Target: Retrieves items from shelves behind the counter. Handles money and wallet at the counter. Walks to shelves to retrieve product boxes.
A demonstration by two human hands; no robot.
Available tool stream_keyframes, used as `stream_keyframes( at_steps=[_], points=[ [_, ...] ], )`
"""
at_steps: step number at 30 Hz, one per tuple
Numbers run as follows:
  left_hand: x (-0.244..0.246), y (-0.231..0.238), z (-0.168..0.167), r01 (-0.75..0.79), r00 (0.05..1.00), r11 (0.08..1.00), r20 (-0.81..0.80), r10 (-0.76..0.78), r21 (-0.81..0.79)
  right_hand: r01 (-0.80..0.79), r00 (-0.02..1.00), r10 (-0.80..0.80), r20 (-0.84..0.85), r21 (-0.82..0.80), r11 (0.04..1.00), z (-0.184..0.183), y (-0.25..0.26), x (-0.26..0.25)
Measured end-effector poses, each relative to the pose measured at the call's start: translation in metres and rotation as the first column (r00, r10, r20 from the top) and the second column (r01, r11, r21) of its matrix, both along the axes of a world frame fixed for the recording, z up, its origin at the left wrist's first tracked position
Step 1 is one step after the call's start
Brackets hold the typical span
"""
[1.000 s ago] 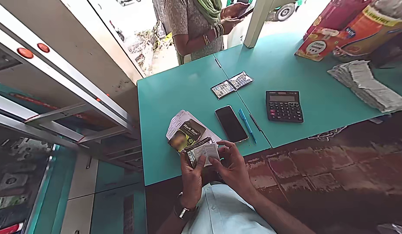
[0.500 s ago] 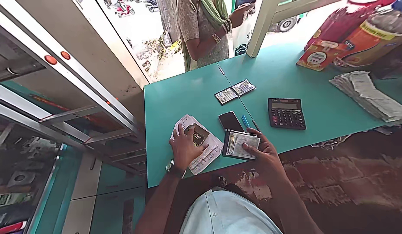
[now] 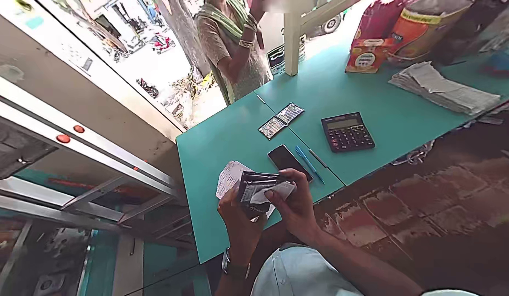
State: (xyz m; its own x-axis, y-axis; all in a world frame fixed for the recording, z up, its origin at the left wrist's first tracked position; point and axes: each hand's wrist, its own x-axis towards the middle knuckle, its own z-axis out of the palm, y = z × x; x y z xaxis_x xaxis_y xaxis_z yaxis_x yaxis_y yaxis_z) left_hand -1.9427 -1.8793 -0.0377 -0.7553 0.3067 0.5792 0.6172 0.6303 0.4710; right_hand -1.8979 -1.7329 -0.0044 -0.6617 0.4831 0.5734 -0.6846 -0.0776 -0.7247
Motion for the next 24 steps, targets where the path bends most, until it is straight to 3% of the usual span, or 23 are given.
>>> stream_keyframes(
  at_steps=[2, 6, 12, 15, 19, 21, 24],
  points=[
    [0.001, -0.008, -0.005, 0.006, 1.000, 0.997, -0.014, -0.005, 0.081, 0.094, 0.995, -0.095, 0.001, 0.124, 0.988, -0.009, -0.001, -0.001],
    [0.003, -0.020, -0.010, -0.036, 0.997, 0.998, -0.070, 0.041, 0.060, 0.062, 0.995, -0.091, 0.048, 0.425, 0.903, -0.013, 0.001, 0.004],
    [-0.004, -0.036, -0.012, -0.072, 0.986, 0.997, -0.151, 0.076, 0.033, 0.005, 0.958, -0.234, 0.164, 0.808, 0.589, 0.010, -0.002, 0.016],
    [-0.001, -0.032, -0.016, -0.021, 0.984, 1.000, -0.178, 0.025, 0.024, -0.078, 0.893, -0.367, 0.261, 0.892, 0.445, 0.031, -0.015, 0.019],
    [0.004, -0.027, -0.020, -0.014, 0.983, 0.999, -0.183, 0.023, 0.050, -0.200, 0.796, -0.496, 0.345, 0.925, 0.323, 0.042, -0.032, 0.014],
    [0.009, -0.026, -0.019, -0.004, 0.987, 0.997, -0.159, 0.016, 0.075, -0.251, 0.784, -0.463, 0.413, 0.894, 0.371, 0.042, -0.032, 0.013],
    [0.015, -0.029, -0.019, 0.034, 0.991, 0.992, -0.129, -0.018, 0.124, -0.290, 0.769, -0.331, 0.546, 0.761, 0.580, 0.049, -0.021, 0.023]
  ],
)
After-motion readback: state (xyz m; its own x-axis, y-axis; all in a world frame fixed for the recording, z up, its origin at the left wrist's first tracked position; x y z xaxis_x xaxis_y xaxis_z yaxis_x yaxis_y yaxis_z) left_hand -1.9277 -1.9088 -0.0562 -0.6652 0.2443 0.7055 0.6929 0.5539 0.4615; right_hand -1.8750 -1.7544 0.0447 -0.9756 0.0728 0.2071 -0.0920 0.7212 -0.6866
